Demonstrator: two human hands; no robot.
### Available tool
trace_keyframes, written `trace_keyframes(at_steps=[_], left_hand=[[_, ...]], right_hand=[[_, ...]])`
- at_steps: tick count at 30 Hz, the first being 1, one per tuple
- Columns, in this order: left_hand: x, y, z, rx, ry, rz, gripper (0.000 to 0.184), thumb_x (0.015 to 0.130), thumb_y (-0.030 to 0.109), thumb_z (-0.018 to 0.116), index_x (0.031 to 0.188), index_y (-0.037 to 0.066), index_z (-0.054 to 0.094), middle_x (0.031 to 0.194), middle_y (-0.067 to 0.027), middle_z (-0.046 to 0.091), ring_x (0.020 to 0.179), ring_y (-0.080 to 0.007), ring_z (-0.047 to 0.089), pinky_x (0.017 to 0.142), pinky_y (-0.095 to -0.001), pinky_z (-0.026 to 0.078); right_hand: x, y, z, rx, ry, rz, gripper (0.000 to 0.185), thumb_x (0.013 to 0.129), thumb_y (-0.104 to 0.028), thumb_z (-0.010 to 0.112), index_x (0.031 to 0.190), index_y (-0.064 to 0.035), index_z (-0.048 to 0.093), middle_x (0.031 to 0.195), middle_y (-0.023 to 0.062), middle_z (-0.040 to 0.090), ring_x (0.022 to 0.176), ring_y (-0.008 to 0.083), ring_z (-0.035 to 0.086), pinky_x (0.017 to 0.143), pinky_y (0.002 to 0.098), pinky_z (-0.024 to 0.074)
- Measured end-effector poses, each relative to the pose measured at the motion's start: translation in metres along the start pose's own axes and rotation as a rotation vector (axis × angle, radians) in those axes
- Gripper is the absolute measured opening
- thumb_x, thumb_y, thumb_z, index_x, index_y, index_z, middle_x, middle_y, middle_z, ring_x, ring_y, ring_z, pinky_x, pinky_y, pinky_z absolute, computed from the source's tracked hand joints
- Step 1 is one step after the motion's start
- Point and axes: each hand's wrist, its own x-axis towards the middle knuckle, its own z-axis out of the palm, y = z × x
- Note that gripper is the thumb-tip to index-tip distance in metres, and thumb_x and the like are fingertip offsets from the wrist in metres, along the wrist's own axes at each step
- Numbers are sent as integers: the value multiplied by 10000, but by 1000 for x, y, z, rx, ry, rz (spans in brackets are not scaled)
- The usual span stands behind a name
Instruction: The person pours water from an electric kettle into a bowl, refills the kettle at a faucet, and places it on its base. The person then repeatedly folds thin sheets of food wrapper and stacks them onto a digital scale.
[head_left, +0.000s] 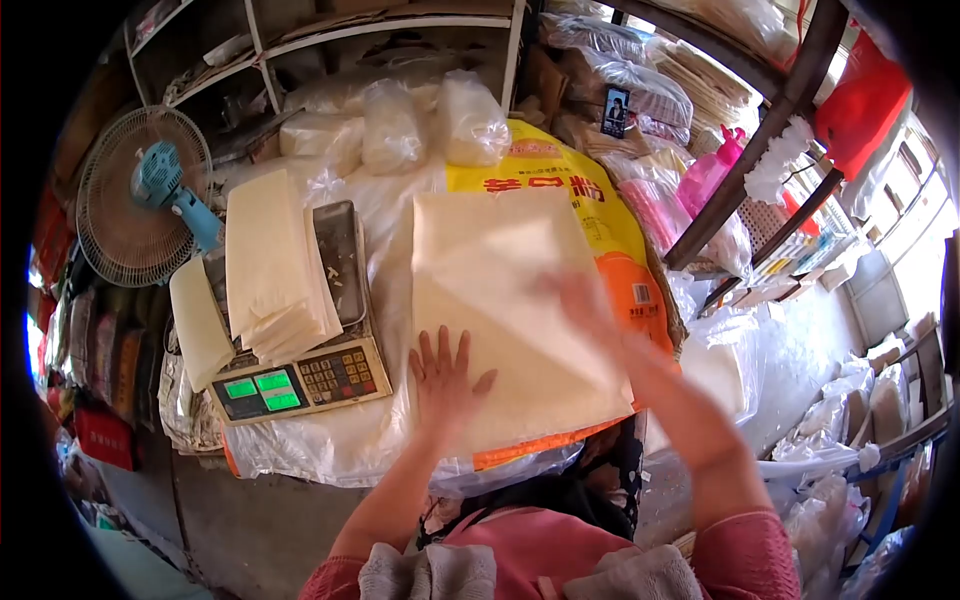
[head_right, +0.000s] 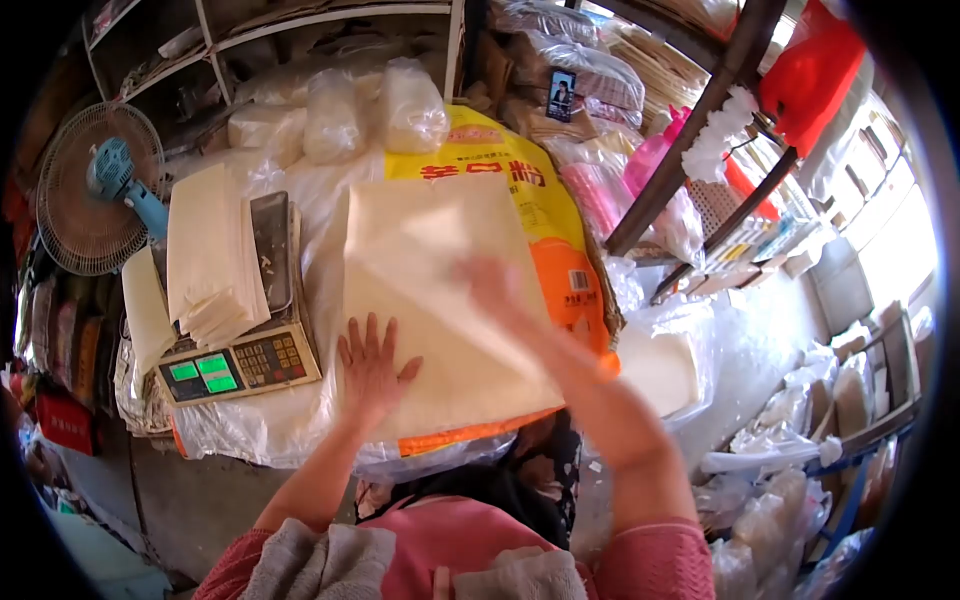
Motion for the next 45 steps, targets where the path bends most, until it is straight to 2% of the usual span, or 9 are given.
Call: trace_keyframes(at_steps=[3, 4, 8, 11, 15, 23, 32, 35, 45], left_hand=[[1, -4, 8, 8, -32, -6, 727, 853, 558, 459, 1417, 117, 326, 1495, -191, 197, 1382, -404, 119, 1108, -547, 60], [-1, -5, 11, -5, -10, -3, 723, 854, 557, 454, 1414, 117, 330, 1495, -186, 201, 1384, -401, 113, 1109, -545, 49], [-1, -4, 10, 3, 1, -6, 756, 842, 554, 471, 1424, 102, 300, 1491, -172, 220, 1387, -387, 115, 1109, -547, 39], [0, -1, 2, -107, -33, -50, 759, 842, 487, 530, 1422, 67, 279, 1477, -190, 240, 1386, -389, 129, 1122, -515, 78], [-2, 13, -36, -724, 222, -253, 692, 789, 134, 617, 1390, 14, 294, 1465, -183, 253, 1373, -376, 179, 1117, -478, 158], [-12, -63, -12, -571, 6, 497, 302, 731, -65, 556, 995, 59, 635, 940, -71, 669, 919, -221, 644, 797, -323, 509], [5, -81, -23, -984, -280, -70, 130, 832, 70, 610, 922, -19, 637, 858, -65, 675, 791, -152, 633, 713, -303, 498], [16, -55, -35, -727, -209, -350, 196, 852, 172, 620, 910, -15, 620, 621, -98, 624, 651, -218, 645, 660, -297, 498], [24, -21, -15, -47, 100, 87, 620, 829, 360, 615, 1338, 88, 390, 1346, -180, 394, 1224, -313, 407, 979, -458, 330]], right_hand=[[80, 3, -116, -331, 706, -430, 254, 920, -268, 526, 1052, -103, 667, 828, 96, 660, 690, 188, 611, 619, 322, 495], [45, -88, -163, 27, 571, 78, 258, 929, -274, 524, 1032, -85, 665, 786, 105, 669, 653, 185, 626, 592, 304, 490], [-19, -136, -184, -383, 506, 55, 314, 939, -292, 513, 1016, -17, 644, 903, 121, 682, 721, 178, 640, 654, 298, 503], [-74, -92, -119, 132, 85, -410, 330, 764, -1, 520, 1082, 0, 612, 1151, 149, 602, 1041, 266, 598, 850, 335, 491], [-118, -52, -37, -309, -5, -731, 456, 663, -23, 566, 1116, -65, 598, 1060, 86, 616, 854, 241, 613, 755, 331, 513], [-148, -43, -54, 418, -456, -332, 293, 852, -31, 524, 1140, -28, 578, 971, 113, 643, 884, 213, 644, 778, 327, 505], [-123, 81, -86, 347, -323, -262, 272, 853, -77, 601, 1120, -28, 609, 985, 79, 652, 881, 122, 603, 782, 264, 469], [-119, 102, -48, 251, -179, 250, 181, 846, -112, 612, 980, 9, 608, 762, 52, 625, 700, 96, 547, 612, 280, 447], [-79, 97, 15, 12, 170, 390, 247, 803, -238, 559, 958, -49, 590, 814, 223, 619, 824, 400, 596, 694, 435, 469]])
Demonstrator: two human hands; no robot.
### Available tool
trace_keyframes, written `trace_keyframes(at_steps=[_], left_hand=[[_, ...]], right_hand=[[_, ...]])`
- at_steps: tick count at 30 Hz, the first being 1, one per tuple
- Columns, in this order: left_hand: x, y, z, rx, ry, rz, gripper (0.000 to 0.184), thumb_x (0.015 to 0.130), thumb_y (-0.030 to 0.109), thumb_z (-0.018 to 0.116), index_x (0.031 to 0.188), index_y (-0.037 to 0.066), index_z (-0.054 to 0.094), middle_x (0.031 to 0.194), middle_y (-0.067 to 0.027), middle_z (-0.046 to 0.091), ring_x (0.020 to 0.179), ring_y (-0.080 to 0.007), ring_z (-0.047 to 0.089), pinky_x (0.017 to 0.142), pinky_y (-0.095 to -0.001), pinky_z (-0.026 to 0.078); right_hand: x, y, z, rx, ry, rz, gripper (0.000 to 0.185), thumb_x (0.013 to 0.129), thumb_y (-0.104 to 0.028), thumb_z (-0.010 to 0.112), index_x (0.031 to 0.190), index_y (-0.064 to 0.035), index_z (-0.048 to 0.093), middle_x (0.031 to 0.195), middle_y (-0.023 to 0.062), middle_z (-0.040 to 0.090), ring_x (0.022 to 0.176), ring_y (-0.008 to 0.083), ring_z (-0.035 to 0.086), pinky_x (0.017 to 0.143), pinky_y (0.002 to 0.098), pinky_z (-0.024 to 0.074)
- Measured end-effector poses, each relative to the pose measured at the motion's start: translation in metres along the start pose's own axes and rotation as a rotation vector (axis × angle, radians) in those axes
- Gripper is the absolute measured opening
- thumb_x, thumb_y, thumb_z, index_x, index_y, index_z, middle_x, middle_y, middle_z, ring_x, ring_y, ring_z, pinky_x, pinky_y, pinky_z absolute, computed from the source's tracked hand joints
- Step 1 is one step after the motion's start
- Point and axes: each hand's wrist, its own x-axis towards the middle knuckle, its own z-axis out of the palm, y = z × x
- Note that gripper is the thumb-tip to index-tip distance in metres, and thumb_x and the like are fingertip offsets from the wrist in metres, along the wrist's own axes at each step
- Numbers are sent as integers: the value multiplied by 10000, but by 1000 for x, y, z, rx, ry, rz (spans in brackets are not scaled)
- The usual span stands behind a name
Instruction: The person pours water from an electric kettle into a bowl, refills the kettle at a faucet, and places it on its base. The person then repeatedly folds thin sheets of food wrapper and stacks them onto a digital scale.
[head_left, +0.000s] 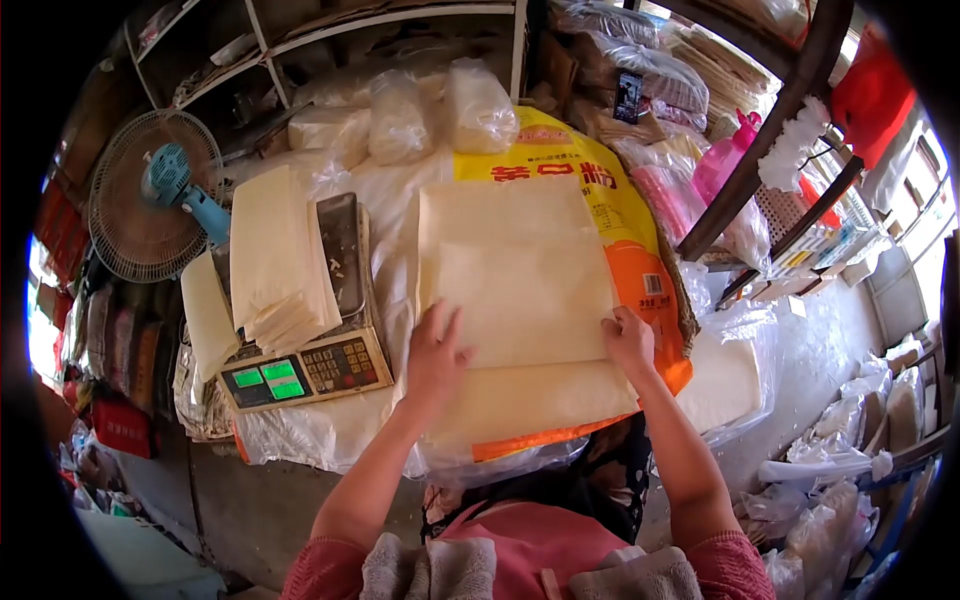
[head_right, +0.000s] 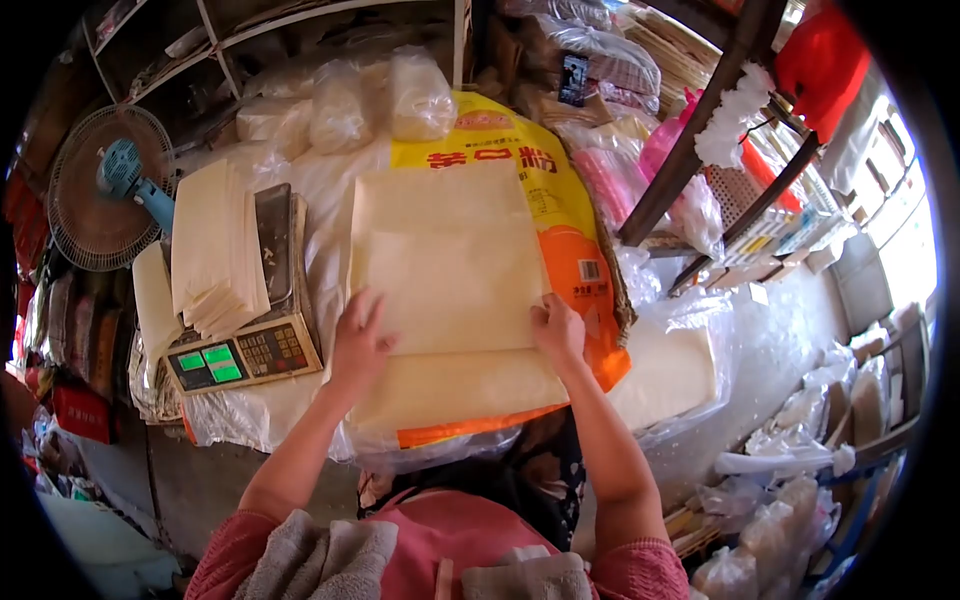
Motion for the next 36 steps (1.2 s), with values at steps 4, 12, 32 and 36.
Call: trace_keyframes(at_steps=[4, 12, 32, 36], left_hand=[[-11, 4, 16, -29, -254, 87, 748, 821, 552, 544, 1388, 101, 357, 1465, -177, 247, 1369, -358, 179, 1103, -512, 119], [-15, -1, 23, 3, -221, 161, 654, 809, 426, 583, 1335, 79, 405, 1426, -183, 294, 1343, -361, 228, 1093, -523, 158], [-39, -28, -20, -713, 109, 72, 697, 720, -25, 686, 1333, -13, 354, 1352, -175, 435, 1320, -256, 355, 1094, -378, 247], [-43, -49, 1, -665, -211, 242, 558, 716, 48, 717, 1217, 0, 477, 895, -111, 671, 989, -220, 613, 1012, -372, 362]], right_hand=[[3, 5, 2, -51, -42, 7, 328, 824, -250, 561, 1101, -74, 563, 953, 208, 629, 892, 385, 596, 719, 432, 484], [-38, -29, 28, -376, -37, -536, 482, 918, -221, 477, 1375, -125, 356, 1457, 143, 276, 1351, 326, 248, 1083, 497, 216], [-71, -58, -29, 312, -352, -770, 280, 742, 22, 531, 1002, -5, 631, 1056, 106, 629, 1016, 288, 583, 906, 376, 425], [-64, -6, -3, 634, -514, -114, 191, 789, -17, 580, 972, 3, 628, 894, 71, 640, 848, 221, 603, 756, 306, 459]])
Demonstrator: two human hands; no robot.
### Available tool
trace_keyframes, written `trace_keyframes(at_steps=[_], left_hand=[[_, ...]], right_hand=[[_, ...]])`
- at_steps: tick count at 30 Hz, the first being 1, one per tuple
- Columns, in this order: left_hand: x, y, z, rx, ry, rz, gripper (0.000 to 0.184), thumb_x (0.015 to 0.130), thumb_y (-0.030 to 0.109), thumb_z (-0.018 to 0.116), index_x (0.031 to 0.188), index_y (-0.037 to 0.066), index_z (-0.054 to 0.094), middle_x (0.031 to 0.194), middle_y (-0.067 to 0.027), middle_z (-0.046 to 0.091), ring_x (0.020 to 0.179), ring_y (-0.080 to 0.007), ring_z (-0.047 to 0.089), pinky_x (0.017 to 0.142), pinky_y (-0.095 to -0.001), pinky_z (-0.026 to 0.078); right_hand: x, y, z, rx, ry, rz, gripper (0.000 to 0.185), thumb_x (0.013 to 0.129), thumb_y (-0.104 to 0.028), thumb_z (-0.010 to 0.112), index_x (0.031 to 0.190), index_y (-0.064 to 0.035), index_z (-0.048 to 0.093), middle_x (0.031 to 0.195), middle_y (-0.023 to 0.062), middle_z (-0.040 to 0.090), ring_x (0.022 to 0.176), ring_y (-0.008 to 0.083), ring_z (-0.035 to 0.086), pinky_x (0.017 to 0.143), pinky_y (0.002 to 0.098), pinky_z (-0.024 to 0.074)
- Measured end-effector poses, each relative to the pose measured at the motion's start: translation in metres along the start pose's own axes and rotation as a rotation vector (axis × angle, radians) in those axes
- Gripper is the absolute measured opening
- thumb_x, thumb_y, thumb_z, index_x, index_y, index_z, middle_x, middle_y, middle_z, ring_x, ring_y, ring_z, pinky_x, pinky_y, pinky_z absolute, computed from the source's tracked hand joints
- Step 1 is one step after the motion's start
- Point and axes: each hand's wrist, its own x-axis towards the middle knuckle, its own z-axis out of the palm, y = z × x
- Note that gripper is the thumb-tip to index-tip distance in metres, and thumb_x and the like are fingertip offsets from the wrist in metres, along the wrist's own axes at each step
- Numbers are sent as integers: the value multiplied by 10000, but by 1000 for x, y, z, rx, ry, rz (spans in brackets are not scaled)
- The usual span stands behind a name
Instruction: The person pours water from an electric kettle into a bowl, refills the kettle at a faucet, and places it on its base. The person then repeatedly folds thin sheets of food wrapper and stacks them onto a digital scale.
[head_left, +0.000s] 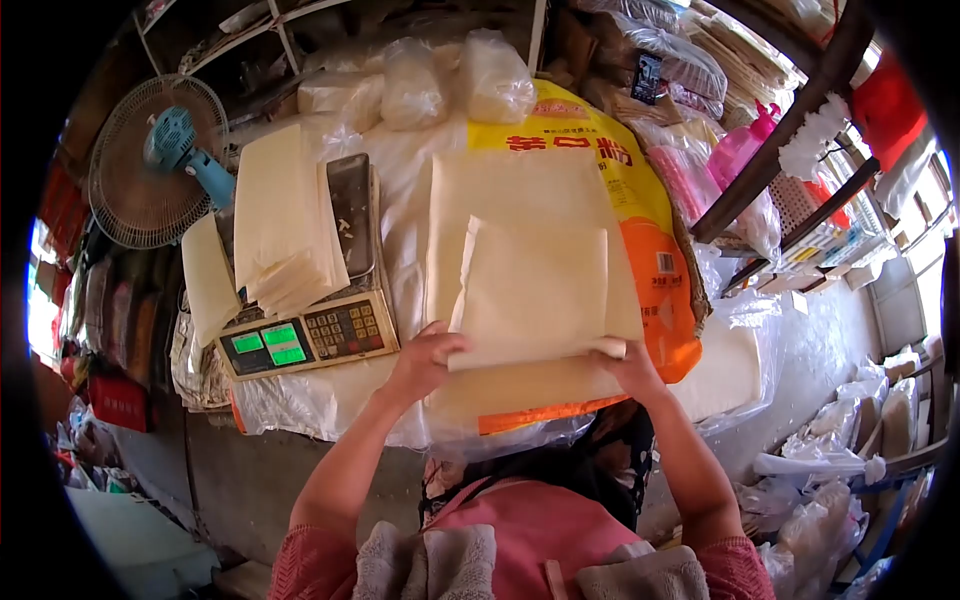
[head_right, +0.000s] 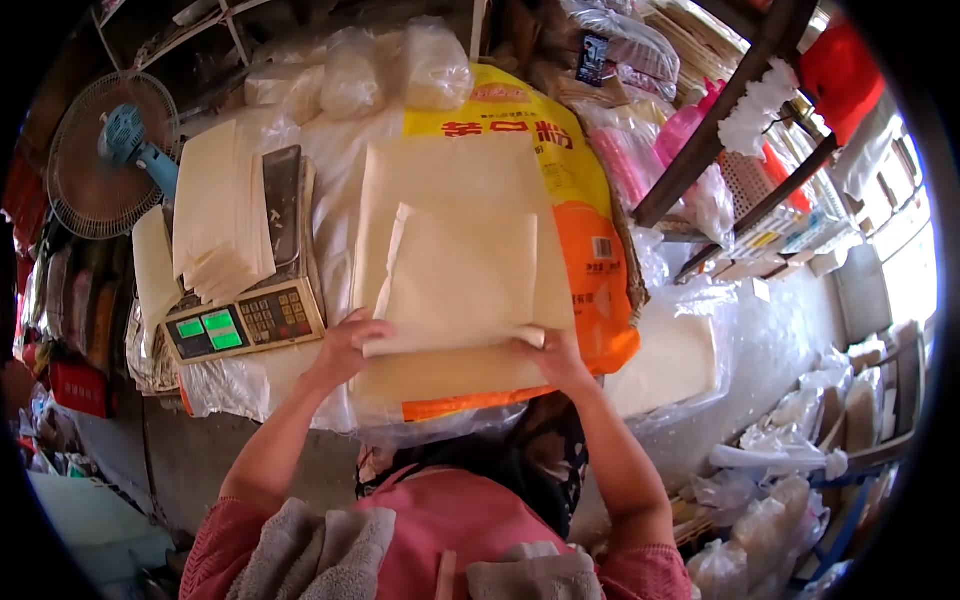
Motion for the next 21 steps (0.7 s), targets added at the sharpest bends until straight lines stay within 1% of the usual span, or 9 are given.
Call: trace_keyframes(at_steps=[3, 4, 7, 8, 12, 15, 16, 18, 21], left_hand=[[28, 27, 4, -465, 263, -658, 585, 715, 71, 708, 1250, 39, 475, 835, -111, 659, 897, -241, 616, 933, -401, 415], [31, 26, 4, -330, 210, -710, 643, 723, 146, 722, 1294, 46, 444, 1008, -148, 623, 999, -269, 570, 902, -428, 419], [40, 37, 18, 538, 291, -322, 695, 744, 247, 726, 1328, 39, 411, 1264, -184, 474, 1175, -295, 453, 958, -452, 373], [39, 33, 16, 605, 149, -178, 731, 766, 369, 699, 1333, 20, 397, 1423, -185, 282, 1297, -336, 308, 1031, -479, 295], [37, 33, 24, 658, -87, -115, 806, 775, 535, 614, 1314, -28, 406, 1436, -183, 300, 1342, -341, 264, 1094, -466, 225], [43, 18, 27, 706, -90, -58, 743, 768, 464, 654, 1286, -25, 439, 1387, -170, 387, 1311, -317, 334, 1083, -443, 260], [42, 12, 23, 687, -92, -13, 681, 764, 419, 667, 1245, -20, 468, 1325, -165, 446, 1267, -308, 388, 1077, -432, 275], [48, 2, 6, 654, -92, 78, 558, 756, 330, 695, 1164, -12, 525, 1201, -154, 565, 1179, -291, 494, 1065, -410, 304], [55, 16, -26, 343, -143, -124, 359, 731, 197, 700, 1008, 10, 569, 917, -125, 656, 922, -244, 621, 945, -393, 427]], right_hand=[[16, 1, -5, -151, 153, 234, 226, 824, -211, 651, 924, -11, 620, 714, 83, 594, 669, 211, 571, 632, 327, 456], [23, 2, -3, -317, 196, 214, 255, 813, -236, 661, 913, -7, 615, 689, 95, 578, 655, 218, 565, 618, 332, 451], [35, -25, 3, -537, 218, 289, 391, 789, -314, 674, 969, 16, 562, 727, 170, 560, 684, 276, 572, 632, 363, 448], [37, -28, 4, -563, 215, 287, 434, 789, -319, 675, 1045, 8, 547, 793, 182, 578, 705, 293, 581, 639, 373, 454], [37, -38, 18, -781, 261, 170, 750, 766, -376, 694, 1358, -63, 356, 1251, 228, 486, 1056, 353, 551, 847, 425, 459], [34, -58, 19, -1185, 103, -316, 916, 735, -406, 712, 1446, -120, 210, 1464, 187, 250, 1321, 345, 316, 1046, 485, 315], [33, -56, 17, -1037, -62, -112, 874, 742, -416, 701, 1434, -126, 253, 1504, 159, 168, 1404, 304, 119, 1113, 511, 164], [32, -47, 2, -1104, -146, -197, 815, 762, -414, 680, 1417, -120, 293, 1491, 151, 214, 1390, 296, 176, 1112, 485, 188], [31, -33, -35, -941, -257, -332, 656, 806, -374, 645, 1345, -87, 406, 1376, 152, 400, 1288, 278, 364, 1050, 409, 305]])
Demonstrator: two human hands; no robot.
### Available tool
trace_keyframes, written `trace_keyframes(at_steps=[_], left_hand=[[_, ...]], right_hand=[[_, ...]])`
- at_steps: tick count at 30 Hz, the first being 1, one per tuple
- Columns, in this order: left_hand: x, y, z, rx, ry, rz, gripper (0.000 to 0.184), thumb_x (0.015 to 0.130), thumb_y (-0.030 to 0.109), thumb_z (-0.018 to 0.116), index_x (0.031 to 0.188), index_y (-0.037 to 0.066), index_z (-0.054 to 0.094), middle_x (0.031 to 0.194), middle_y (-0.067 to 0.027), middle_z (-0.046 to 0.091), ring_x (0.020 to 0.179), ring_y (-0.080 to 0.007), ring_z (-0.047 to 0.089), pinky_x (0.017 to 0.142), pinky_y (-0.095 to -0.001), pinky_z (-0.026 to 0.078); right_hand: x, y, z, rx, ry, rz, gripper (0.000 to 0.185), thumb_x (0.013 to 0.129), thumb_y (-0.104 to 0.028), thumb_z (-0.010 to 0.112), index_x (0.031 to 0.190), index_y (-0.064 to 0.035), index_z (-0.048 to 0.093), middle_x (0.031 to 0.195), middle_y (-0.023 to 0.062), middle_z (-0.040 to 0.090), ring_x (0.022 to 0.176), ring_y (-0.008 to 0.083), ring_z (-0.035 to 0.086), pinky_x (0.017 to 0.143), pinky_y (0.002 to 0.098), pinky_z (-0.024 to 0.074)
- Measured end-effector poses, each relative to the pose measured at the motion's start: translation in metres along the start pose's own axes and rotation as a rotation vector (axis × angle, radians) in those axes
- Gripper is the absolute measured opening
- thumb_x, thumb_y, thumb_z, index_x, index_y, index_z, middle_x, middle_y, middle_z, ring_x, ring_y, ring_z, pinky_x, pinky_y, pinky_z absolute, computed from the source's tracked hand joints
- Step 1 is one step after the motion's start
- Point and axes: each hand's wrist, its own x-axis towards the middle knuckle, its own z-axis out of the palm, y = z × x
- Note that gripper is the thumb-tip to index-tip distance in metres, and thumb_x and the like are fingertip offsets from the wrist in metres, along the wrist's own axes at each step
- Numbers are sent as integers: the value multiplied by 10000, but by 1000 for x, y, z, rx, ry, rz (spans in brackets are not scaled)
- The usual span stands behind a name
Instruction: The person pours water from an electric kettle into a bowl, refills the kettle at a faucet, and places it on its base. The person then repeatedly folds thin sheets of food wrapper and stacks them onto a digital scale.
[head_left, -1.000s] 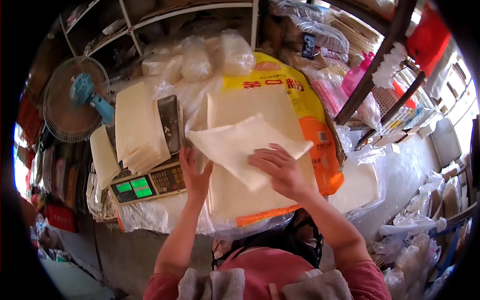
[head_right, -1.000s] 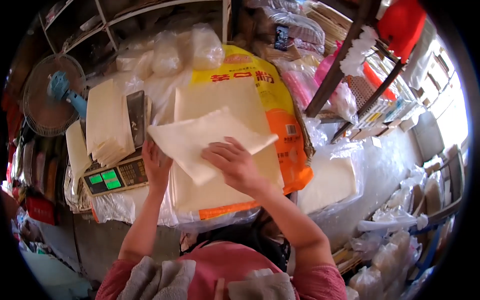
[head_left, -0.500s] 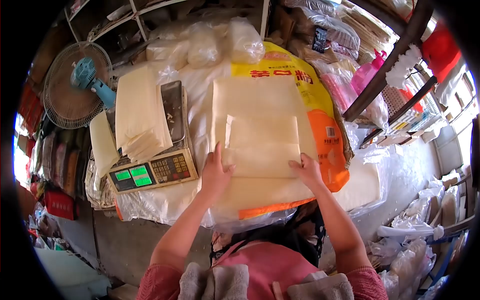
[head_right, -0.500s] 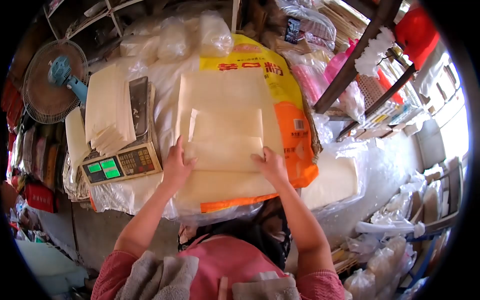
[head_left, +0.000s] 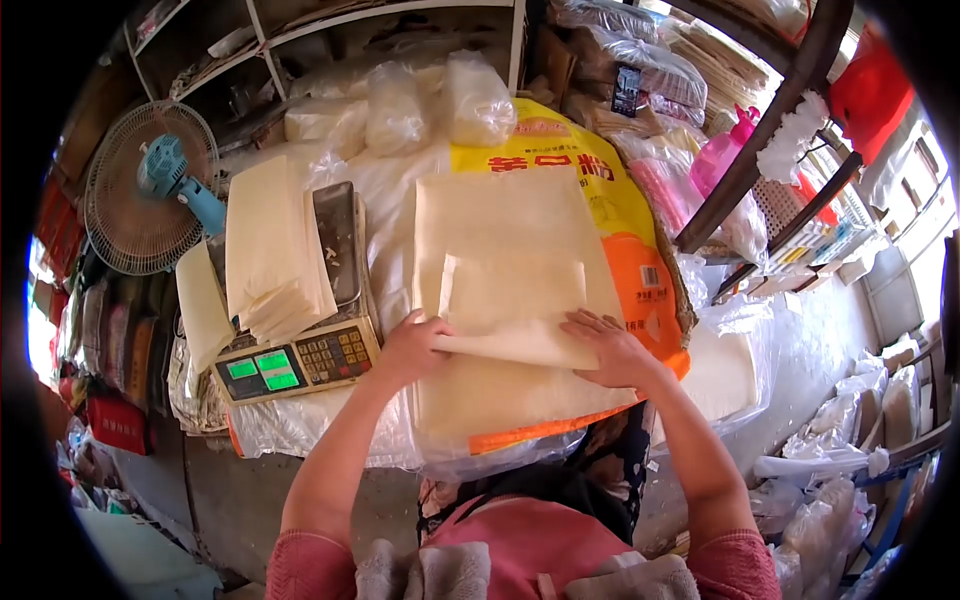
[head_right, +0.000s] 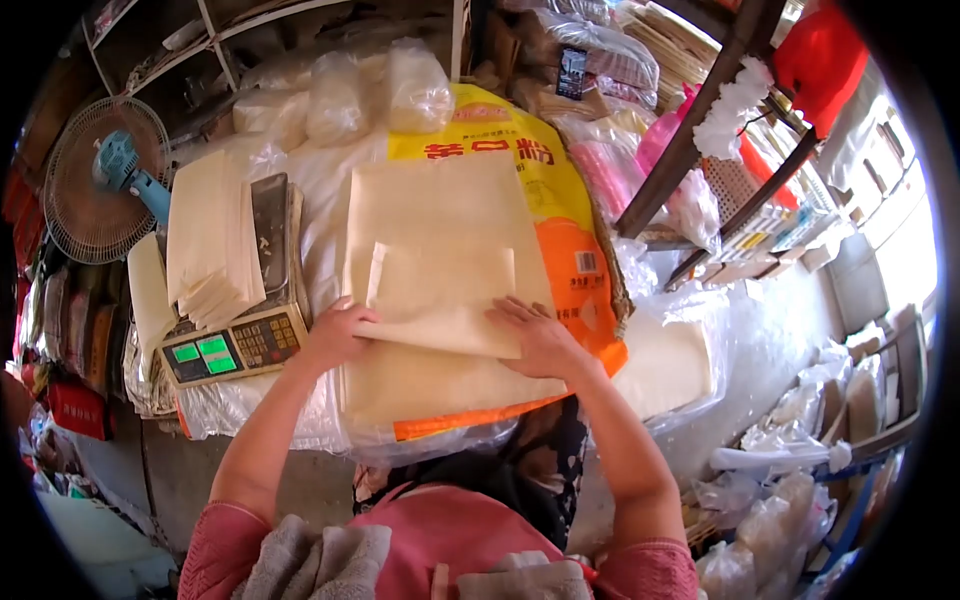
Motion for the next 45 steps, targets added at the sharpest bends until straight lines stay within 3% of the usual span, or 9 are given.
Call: trace_keyframes(at_steps=[4, 8, 15, 20, 27, 31, 34, 41, 45], left_hand=[[10, 6, 9, -707, 220, -441, 299, 815, 247, 662, 925, -4, 543, 707, -142, 593, 640, -251, 593, 677, -359, 496], [37, -2, 42, -255, 434, -473, 405, 860, 336, 619, 1028, -20, 524, 714, -142, 598, 648, -321, 581, 635, -383, 475], [52, 12, 39, 166, 311, -341, 542, 871, 453, 547, 1229, 49, 505, 1278, -172, 487, 1174, -298, 468, 940, -441, 384], [61, -1, 73, 298, 261, -209, 639, 866, 503, 515, 1341, 82, 435, 1429, -136, 358, 1348, -289, 285, 1069, -531, 201], [65, 0, 69, 236, 162, -289, 686, 868, 440, 524, 1424, 121, 282, 1482, -153, 248, 1390, -268, 195, 1099, -548, 107], [46, 30, 74, -383, 843, -348, 838, 788, 286, 666, 1450, 93, 190, 1443, -218, 289, 1360, -316, 245, 1108, -438, 169], [17, 27, 92, -1047, 364, -552, 814, 773, 160, 636, 1438, 21, 186, 1401, -222, 365, 1311, -291, 341, 1088, -354, 241], [-24, 35, -105, -906, 838, -104, 790, 701, -65, 516, 1435, 9, 235, 1479, -124, 281, 1363, -185, 269, 1091, -310, 265], [-49, -15, -212, -830, 977, -257, 687, 744, -70, 537, 1394, -36, 316, 1260, -65, 527, 921, -110, 566, 809, -226, 458]], right_hand=[[6, -10, -12, 560, 85, 592, 414, 859, -363, 579, 1157, -75, 578, 1031, 147, 646, 989, 282, 610, 851, 374, 460], [37, 3, 13, 300, 326, 709, 375, 887, -417, 526, 838, -46, 548, 730, 172, 593, 704, 351, 583, 607, 428, 430], [56, 10, 24, 105, 363, 759, 382, 842, -430, 552, 815, -49, 553, 714, 148, 610, 737, 364, 590, 674, 459, 444], [66, -1, 9, -110, 368, 468, 438, 904, -371, 471, 1272, -135, 442, 1241, 184, 498, 1152, 368, 462, 938, 487, 368], [69, 2, 45, -297, 311, 244, 500, 932, -345, 419, 1386, -143, 366, 1453, 155, 294, 1356, 346, 229, 1064, 607, 155], [57, -42, 42, -263, 263, 405, 477, 916, -364, 458, 1314, -102, 453, 1347, 163, 436, 1249, 361, 369, 1022, 601, 247], [36, -81, 68, -167, 244, 239, 498, 911, -363, 491, 1284, -35, 468, 1269, 178, 509, 1170, 358, 449, 989, 577, 298], [9, -80, 47, 249, 211, 208, 502, 889, -271, 564, 1290, 7, 447, 1270, 218, 503, 1193, 375, 455, 1002, 455, 342], [-3, -68, 47, 211, 198, 165, 460, 870, -195, 574, 1261, 15, 456, 1253, 222, 510, 1184, 383, 460, 997, 415, 373]])
